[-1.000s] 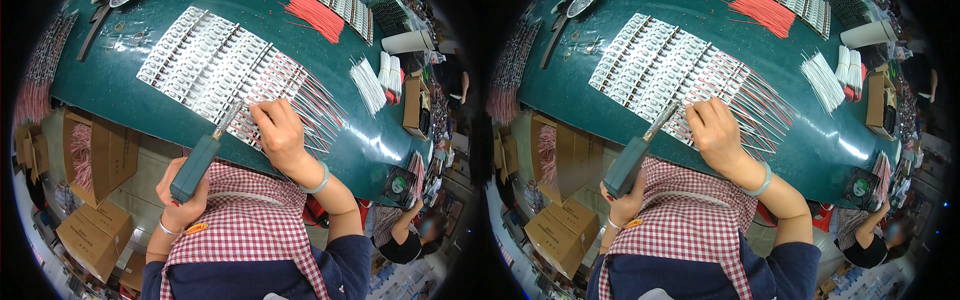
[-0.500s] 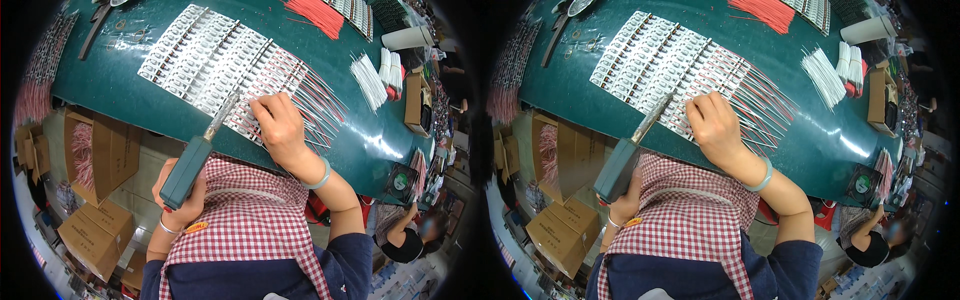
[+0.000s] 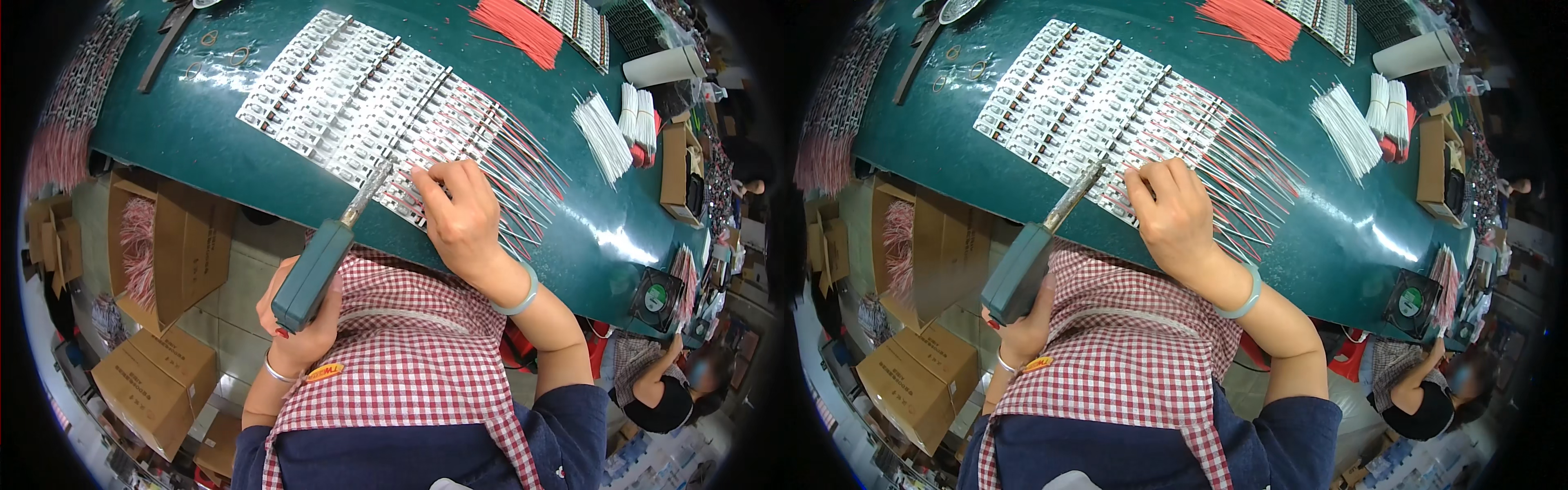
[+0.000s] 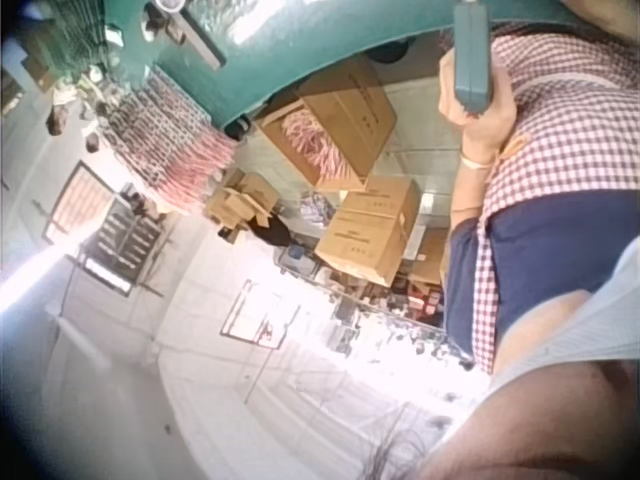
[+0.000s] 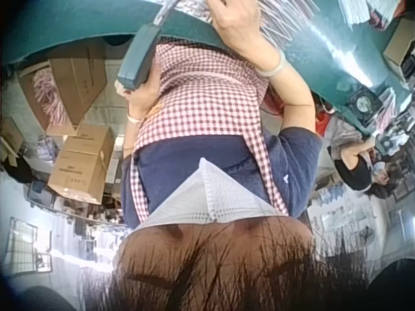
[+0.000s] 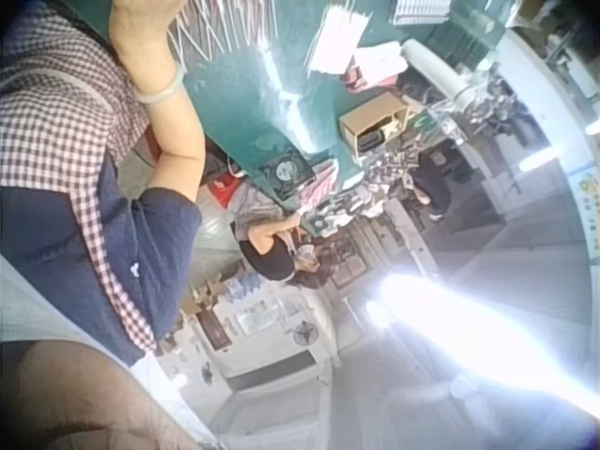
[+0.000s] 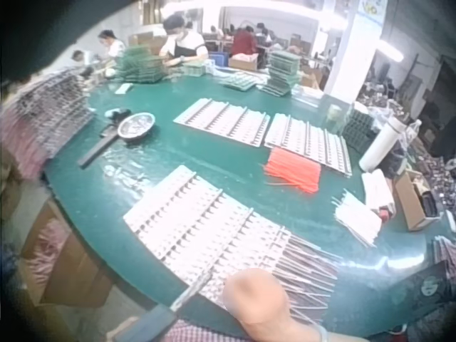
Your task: The person uses a soldering iron to attach red and white wires to a white plastic grid fixture. They repeatedly pick up individual wires, place them into slots on the grid, and apply the soldering iron to secure them. The process is repetitive, focusing on filling the grid with wires.
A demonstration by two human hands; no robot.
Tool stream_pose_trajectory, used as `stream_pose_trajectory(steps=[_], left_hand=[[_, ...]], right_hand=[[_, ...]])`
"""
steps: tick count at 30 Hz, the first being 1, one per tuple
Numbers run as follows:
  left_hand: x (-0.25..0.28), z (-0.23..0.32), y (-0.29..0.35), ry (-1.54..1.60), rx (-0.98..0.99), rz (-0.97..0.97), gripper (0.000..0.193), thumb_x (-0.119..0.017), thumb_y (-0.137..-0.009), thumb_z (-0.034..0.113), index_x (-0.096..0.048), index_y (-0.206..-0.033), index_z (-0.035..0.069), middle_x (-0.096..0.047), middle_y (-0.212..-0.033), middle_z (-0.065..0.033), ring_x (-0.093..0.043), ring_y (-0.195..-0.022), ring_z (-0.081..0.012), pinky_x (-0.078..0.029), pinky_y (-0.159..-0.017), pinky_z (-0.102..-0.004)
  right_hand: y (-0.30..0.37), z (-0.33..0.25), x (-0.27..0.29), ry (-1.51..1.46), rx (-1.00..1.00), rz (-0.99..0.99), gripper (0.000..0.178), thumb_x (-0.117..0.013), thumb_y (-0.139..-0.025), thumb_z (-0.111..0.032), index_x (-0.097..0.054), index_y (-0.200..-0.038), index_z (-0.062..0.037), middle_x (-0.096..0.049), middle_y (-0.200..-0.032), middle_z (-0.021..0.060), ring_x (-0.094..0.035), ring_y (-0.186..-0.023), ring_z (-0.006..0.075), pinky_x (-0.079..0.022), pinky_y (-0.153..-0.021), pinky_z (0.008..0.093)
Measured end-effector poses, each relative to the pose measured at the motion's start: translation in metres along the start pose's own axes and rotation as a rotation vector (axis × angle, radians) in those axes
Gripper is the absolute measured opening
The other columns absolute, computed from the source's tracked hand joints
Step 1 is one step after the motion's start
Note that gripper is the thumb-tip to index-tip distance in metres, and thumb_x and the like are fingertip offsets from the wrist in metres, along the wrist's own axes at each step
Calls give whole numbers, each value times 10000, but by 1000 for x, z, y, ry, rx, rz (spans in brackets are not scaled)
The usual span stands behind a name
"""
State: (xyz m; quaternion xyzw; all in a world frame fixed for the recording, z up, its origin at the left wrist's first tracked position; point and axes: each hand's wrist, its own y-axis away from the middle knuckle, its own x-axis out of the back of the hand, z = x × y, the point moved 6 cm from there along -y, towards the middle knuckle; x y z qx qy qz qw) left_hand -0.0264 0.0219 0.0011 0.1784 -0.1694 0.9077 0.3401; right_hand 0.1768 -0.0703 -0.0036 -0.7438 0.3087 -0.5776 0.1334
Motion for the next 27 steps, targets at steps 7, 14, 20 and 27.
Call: stream_pose_trajectory(steps=[7,14,20,27], left_hand=[[-4,2,-4,-80,-64,-49,206,-729,-739,-80,-675,-937,-63,-689,-929,-160,-690,-770,-260,-543,-657,-314],[-7,4,-6,-82,-26,-41,179,-741,-744,-62,-668,-907,-50,-670,-896,-144,-678,-738,-243,-531,-630,-309],[-1,3,-2,-90,17,-47,186,-750,-759,-44,-679,-931,-42,-677,-872,-137,-682,-730,-236,-535,-640,-302],[4,-17,15,265,381,117,252,-754,-813,-24,-678,-1051,-64,-695,-874,-72,-631,-710,-113,-501,-616,-262]], right_hand=[[2,1,-5,18,10,-33,246,-653,-733,-12,-679,-975,18,-576,-872,83,-555,-794,238,-453,-657,346],[2,0,-3,42,16,-50,236,-649,-739,-17,-676,-969,23,-571,-872,84,-546,-806,239,-451,-674,345],[0,-1,-2,21,-8,-40,296,-690,-682,58,-691,-971,-6,-578,-839,76,-554,-751,236,-463,-634,347],[2,1,-2,23,-5,-45,237,-634,-714,-41,-660,-941,20,-553,-859,93,-543,-799,250,-462,-669,350]])
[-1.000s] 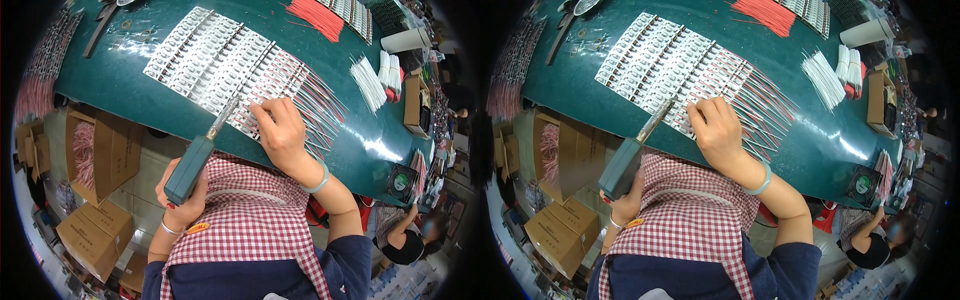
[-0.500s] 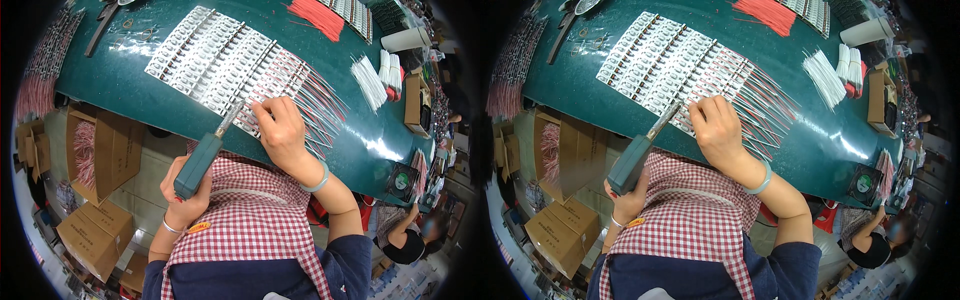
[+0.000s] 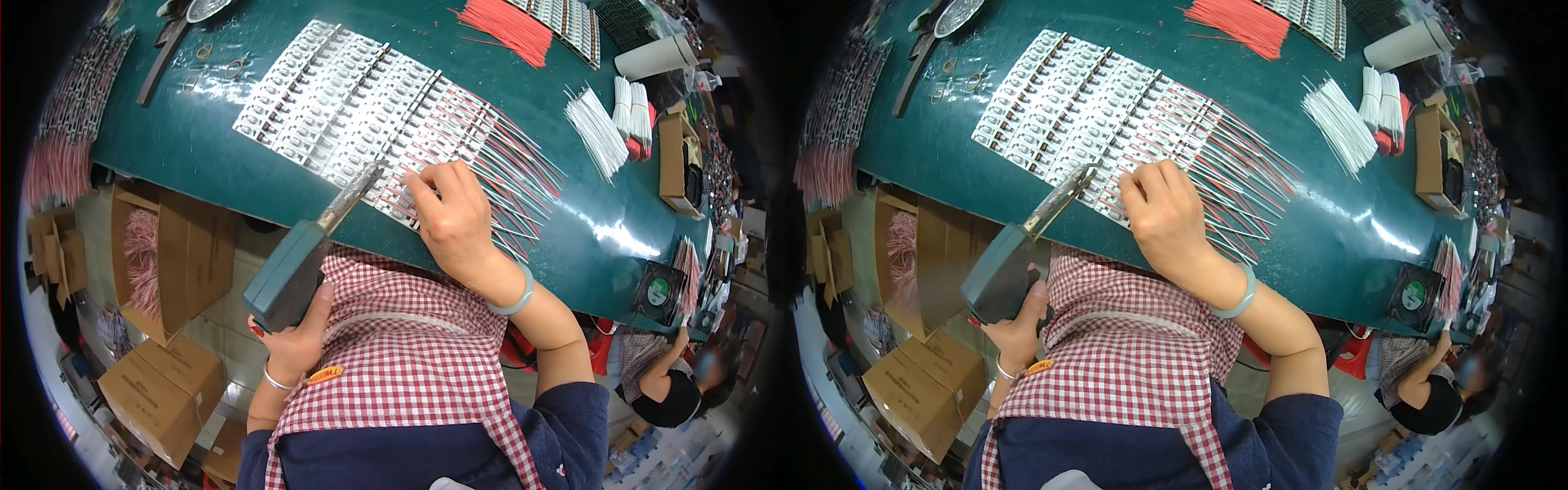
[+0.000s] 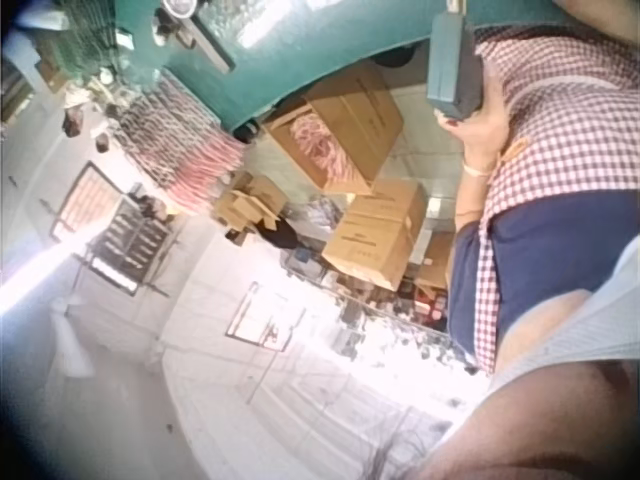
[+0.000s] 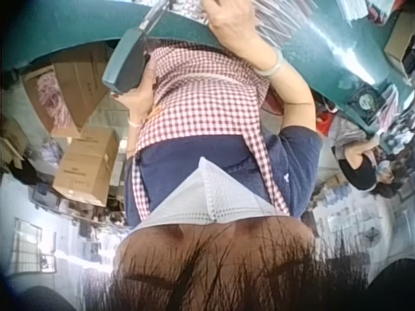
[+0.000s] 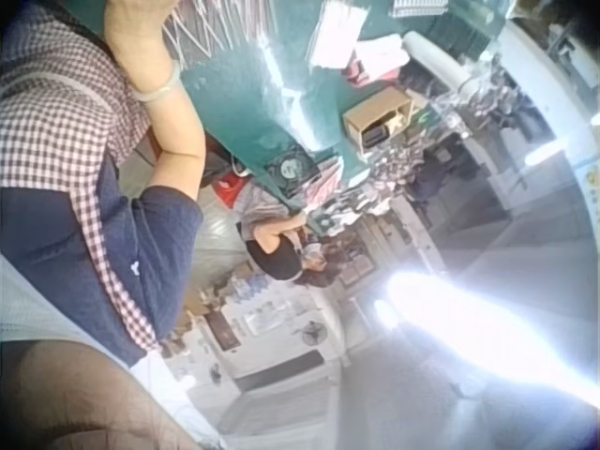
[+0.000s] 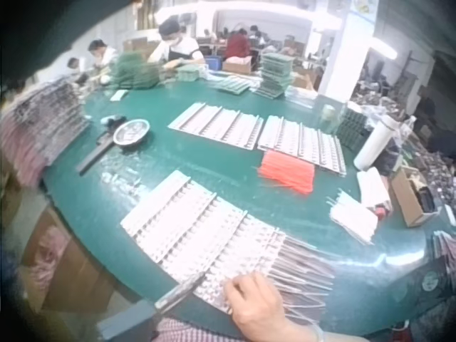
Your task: The person uses a soldering iron to attach red and white wires to a white plastic grid fixture. They repeatedly pick up individual wires, place them into slots on the grid, and apply the soldering iron to secure them. The process is repetitive, focusing on filling the grid with wires.
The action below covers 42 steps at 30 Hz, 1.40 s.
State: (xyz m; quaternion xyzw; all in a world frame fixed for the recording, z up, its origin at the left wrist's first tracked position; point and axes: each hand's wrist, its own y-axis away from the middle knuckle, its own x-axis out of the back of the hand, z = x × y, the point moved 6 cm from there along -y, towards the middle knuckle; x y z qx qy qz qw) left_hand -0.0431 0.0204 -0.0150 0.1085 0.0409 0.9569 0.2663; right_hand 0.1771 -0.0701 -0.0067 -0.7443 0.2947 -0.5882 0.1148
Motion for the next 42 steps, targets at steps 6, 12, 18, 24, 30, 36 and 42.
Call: stream_pose_trajectory(steps=[6,12,18,24,30,36,42], left_hand=[[-4,-3,0,103,39,38,293,-675,-859,-74,-620,-1147,-73,-655,-896,-100,-512,-549,-95,-407,-489,-259],[-7,11,-4,90,32,32,379,-709,-867,-31,-591,-1226,-69,-684,-989,-113,-567,-606,-87,-457,-515,-232],[-16,21,-7,165,16,-7,332,-685,-894,-15,-593,-1210,-53,-636,-811,-64,-532,-582,-81,-435,-517,-241],[-8,7,-7,166,3,48,348,-676,-879,-11,-573,-1208,-61,-640,-1022,-112,-526,-559,-95,-421,-484,-254],[-9,7,-5,165,-6,59,367,-673,-870,-13,-563,-1216,-65,-649,-1105,-130,-523,-545,-102,-423,-464,-263],[-9,9,-5,200,-31,50,344,-676,-893,-10,-572,-1215,-66,-640,-985,-110,-531,-572,-94,-438,-486,-252],[-7,8,-6,221,-15,15,336,-683,-893,-20,-580,-1207,-75,-657,-934,-109,-542,-592,-87,-452,-507,-241]], right_hand=[[0,3,8,-78,-24,52,209,-629,-708,-26,-654,-912,15,-556,-846,106,-555,-799,271,-482,-677,365],[-2,106,76,270,-224,179,72,-642,-766,-9,-676,-828,-22,-625,-861,116,-597,-818,292,-508,-709,396],[44,219,89,563,-378,203,98,-682,-783,-21,-716,-868,-54,-639,-900,83,-599,-863,290,-496,-765,393],[44,225,79,594,-331,256,97,-656,-764,-9,-686,-830,-74,-616,-876,71,-589,-870,268,-481,-753,395],[41,227,75,704,-280,158,140,-606,-733,37,-608,-836,-58,-580,-858,100,-566,-861,280,-483,-735,389],[38,230,75,703,-248,76,123,-607,-786,19,-612,-895,-37,-560,-876,122,-556,-858,296,-491,-751,389],[33,222,79,788,-255,65,145,-586,-783,11,-557,-917,-34,-539,-915,120,-551,-867,286,-503,-733,371]])
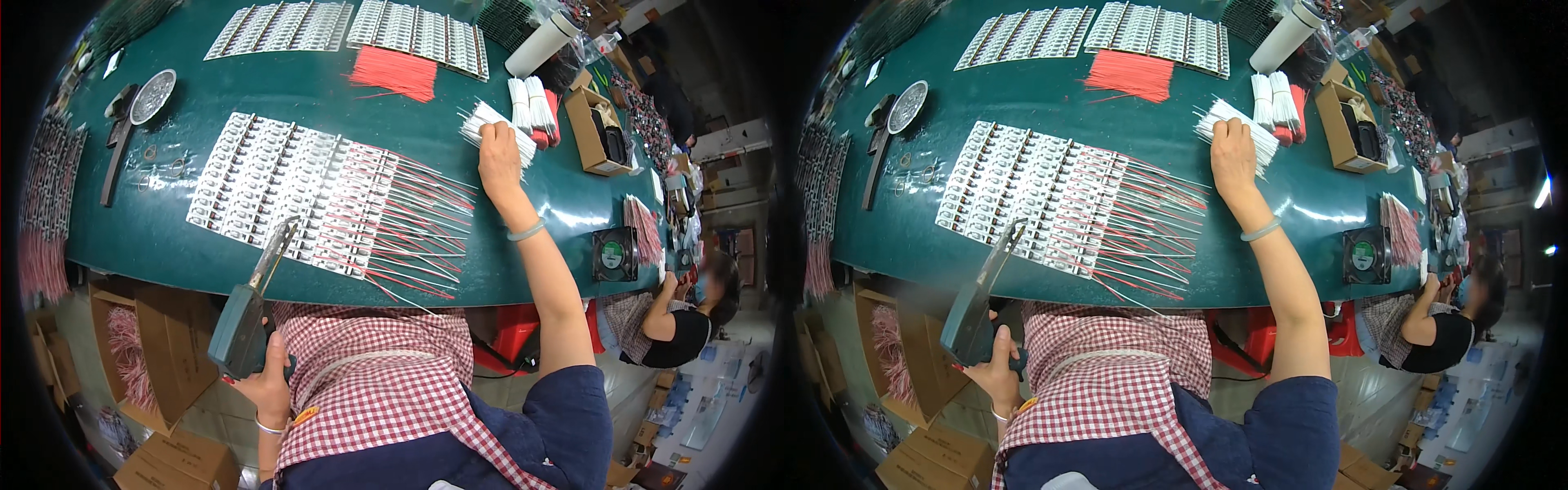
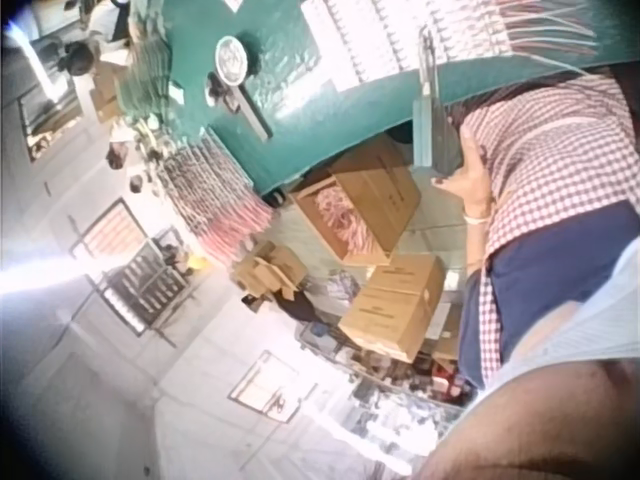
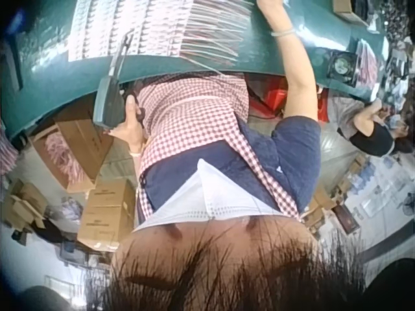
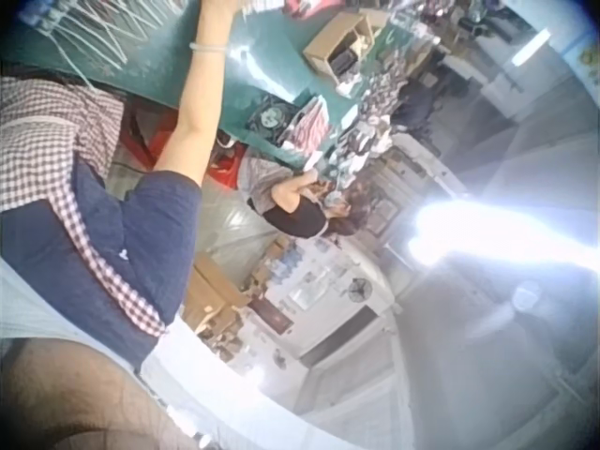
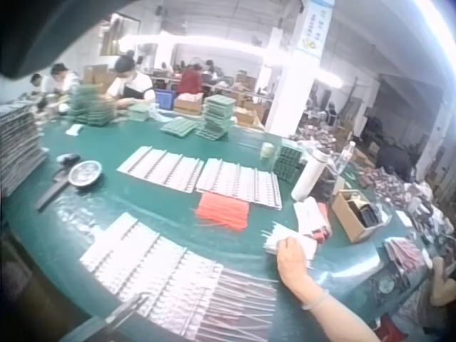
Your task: The person uses a soldering iron to attach red and white wires to a white plastic grid fixture. They repeatedly pick up individual wires, place them into slots on the grid, and apply the soldering iron to secure them. The process is repetitive, focusing on filling the grid with wires.
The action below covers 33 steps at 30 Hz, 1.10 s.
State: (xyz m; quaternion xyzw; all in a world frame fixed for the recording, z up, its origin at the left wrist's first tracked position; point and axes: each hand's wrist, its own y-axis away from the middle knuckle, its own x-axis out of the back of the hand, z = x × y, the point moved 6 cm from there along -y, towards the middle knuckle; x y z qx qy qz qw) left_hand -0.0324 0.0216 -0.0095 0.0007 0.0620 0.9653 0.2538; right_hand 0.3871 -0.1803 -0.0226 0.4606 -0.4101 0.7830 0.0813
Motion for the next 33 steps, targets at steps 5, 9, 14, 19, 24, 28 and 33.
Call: stream_pose_trajectory(steps=[5,9,14,19,24,28,33], left_hand=[[2,-2,-2,-15,-7,36,336,-696,-880,-23,-590,-1194,-76,-673,-896,-107,-560,-595,-89,-455,-511,-229],[11,-7,1,-44,-40,39,332,-691,-854,-43,-593,-1170,-70,-663,-1025,-121,-555,-559,-104,-438,-475,-249],[8,-11,3,-22,32,-9,336,-686,-842,-58,-597,-1165,-76,-662,-1110,-146,-562,-560,-114,-434,-466,-257],[18,-12,9,-33,72,9,378,-690,-851,-50,-583,-1212,-88,-668,-1135,-170,-570,-578,-115,-441,-478,-262],[18,-9,8,-21,131,-19,379,-692,-859,-43,-581,-1220,-87,-673,-1118,-169,-563,-575,-111,-442,-494,-260],[17,-9,7,-35,146,-49,340,-693,-865,-38,-606,-1191,-78,-674,-932,-121,-549,-566,-101,-426,-503,-244],[18,-10,6,-89,116,-57,307,-699,-867,-31,-630,-1164,-68,-635,-788,-72,-541,-562,-93,-413,-502,-233]], right_hand=[[-13,-16,27,-94,67,-81,151,-588,-794,2,-563,-934,-49,-539,-914,112,-581,-860,280,-524,-689,391],[-33,-47,51,-72,201,-252,44,-617,-769,-23,-638,-791,-55,-612,-842,116,-651,-841,284,-552,-664,399],[-34,-57,38,5,251,-420,56,-612,-778,-30,-656,-753,-54,-656,-850,131,-679,-835,301,-569,-678,401],[-37,-73,49,-104,99,-383,58,-590,-793,-16,-642,-806,-40,-634,-860,134,-652,-861,323,-547,-692,438],[-23,-142,98,-598,135,-198,94,-591,-813,14,-641,-873,-38,-597,-859,116,-603,-857,317,-518,-709,428],[1,-194,113,-861,143,-285,154,-693,-791,35,-688,-932,-28,-635,-866,109,-610,-826,305,-505,-708,402],[21,-217,107,-882,156,-187,204,-731,-746,46,-700,-932,-31,-631,-837,79,-595,-771,257,-499,-650,362]])
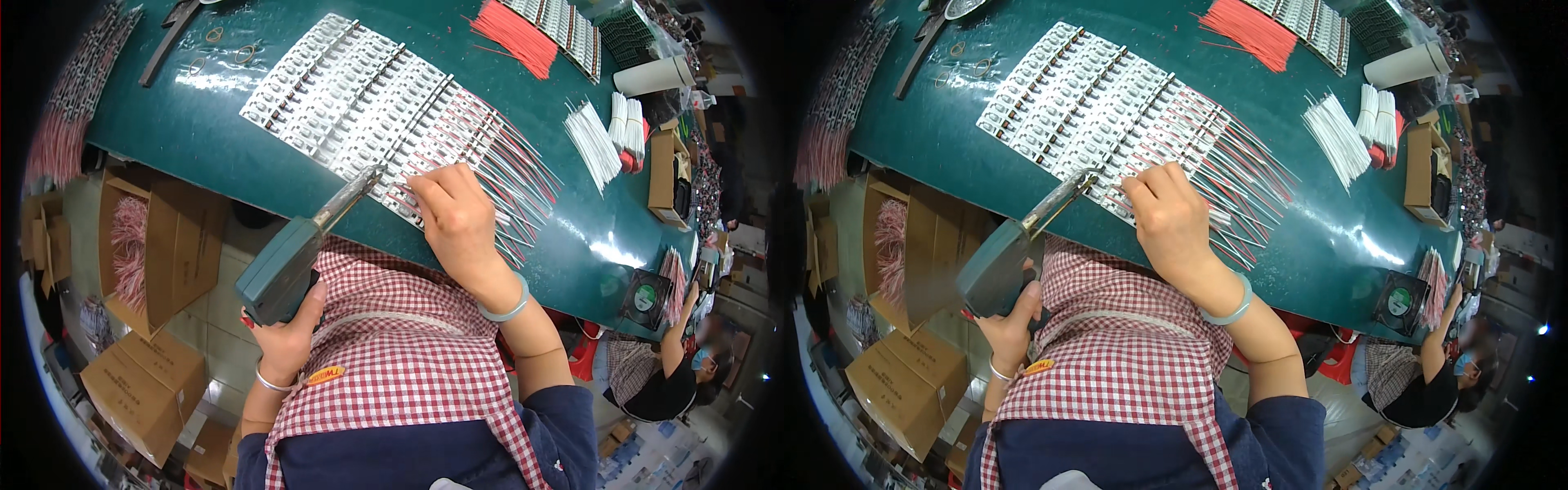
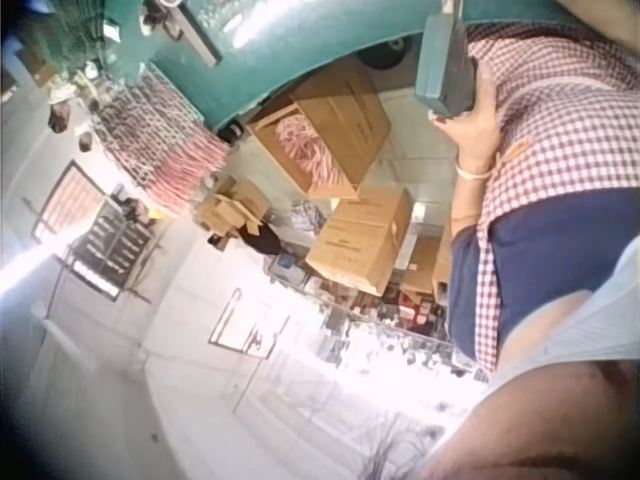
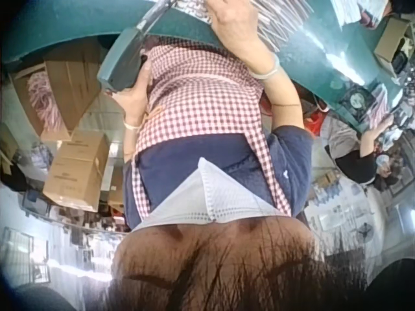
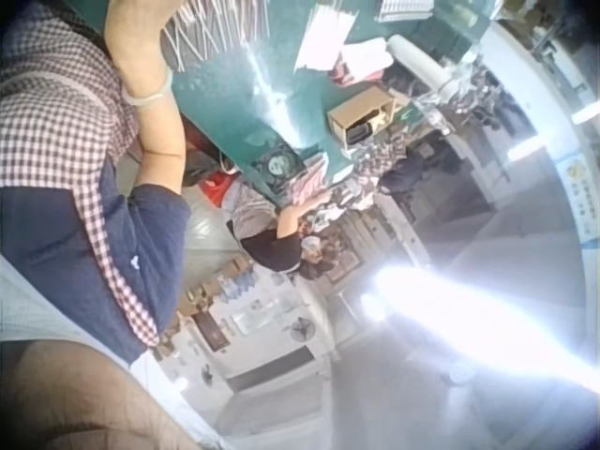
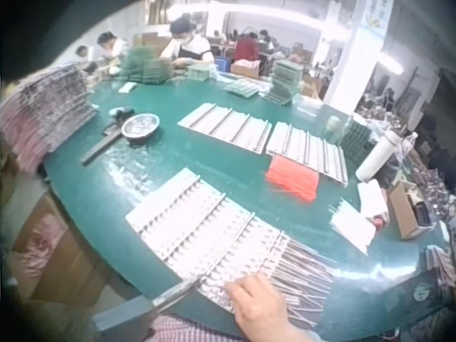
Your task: The person uses a soldering iron to attach red and white wires to a white plastic grid fixture. They repeatedly pick up individual wires, place them into slots on the grid, and apply the soldering iron to secure them. The process is repetitive, focusing on filling the grid with wires.
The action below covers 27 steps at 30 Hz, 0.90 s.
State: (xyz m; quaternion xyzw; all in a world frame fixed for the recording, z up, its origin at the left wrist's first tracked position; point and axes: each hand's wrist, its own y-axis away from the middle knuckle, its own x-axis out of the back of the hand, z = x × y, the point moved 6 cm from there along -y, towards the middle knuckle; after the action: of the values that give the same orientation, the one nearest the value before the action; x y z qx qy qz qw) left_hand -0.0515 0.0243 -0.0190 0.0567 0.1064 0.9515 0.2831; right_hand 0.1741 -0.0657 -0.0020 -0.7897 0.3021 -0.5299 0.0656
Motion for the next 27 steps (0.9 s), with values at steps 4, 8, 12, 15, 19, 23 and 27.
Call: stream_pose_trajectory(steps=[4,8,12,15,19,23,27], left_hand=[[1,-3,0,-58,-58,-3,312,-701,-861,-42,-633,-1163,-70,-653,-816,-79,-550,-568,-90,-423,-504,-234],[1,-2,1,-74,-95,6,296,-712,-853,-45,-651,-1141,-65,-671,-834,-73,-557,-575,-84,-434,-506,-233],[1,-3,1,-112,6,-11,209,-781,-810,38,-715,-996,-33,-739,-917,-76,-687,-794,-125,-541,-709,-262],[-2,-2,0,-132,-47,-18,182,-778,-805,35,-721,-965,-29,-740,-883,-73,-688,-756,-123,-540,-687,-263],[-6,5,-3,-215,-188,-34,162,-777,-780,12,-716,-925,-27,-732,-836,-87,-683,-692,-131,-531,-636,-270],[-8,7,-3,-289,-312,-53,156,-765,-759,-13,-702,-901,-28,-712,-822,-102,-678,-664,-159,-519,-602,-277],[-12,9,-6,-270,-311,-66,155,-750,-756,-25,-691,-898,-39,-691,-845,-118,-673,-672,-185,-520,-601,-280]], right_hand=[[5,-2,-2,35,28,31,216,-732,-737,54,-703,-938,-20,-626,-837,71,-590,-762,241,-495,-643,350],[7,-4,-4,23,44,45,235,-731,-726,59,-706,-947,-16,-621,-843,76,-585,-755,241,-490,-635,349],[8,-4,-5,16,52,46,243,-732,-713,61,-704,-944,-11,-617,-845,80,-585,-750,240,-488,-627,347],[8,-5,-5,9,58,48,243,-730,-709,63,-701,-940,-6,-616,-845,82,-586,-749,240,-488,-624,344],[7,-5,-5,9,76,53,251,-726,-702,68,-698,-941,-3,-614,-845,82,-587,-750,240,-489,-624,342],[7,-5,-5,1,78,57,259,-719,-702,71,-700,-949,-5,-613,-844,82,-588,-751,241,-491,-625,343],[7,-5,-5,13,83,52,268,-710,-694,73,-701,-950,-6,-610,-844,84,-587,-750,243,-490,-628,345]])
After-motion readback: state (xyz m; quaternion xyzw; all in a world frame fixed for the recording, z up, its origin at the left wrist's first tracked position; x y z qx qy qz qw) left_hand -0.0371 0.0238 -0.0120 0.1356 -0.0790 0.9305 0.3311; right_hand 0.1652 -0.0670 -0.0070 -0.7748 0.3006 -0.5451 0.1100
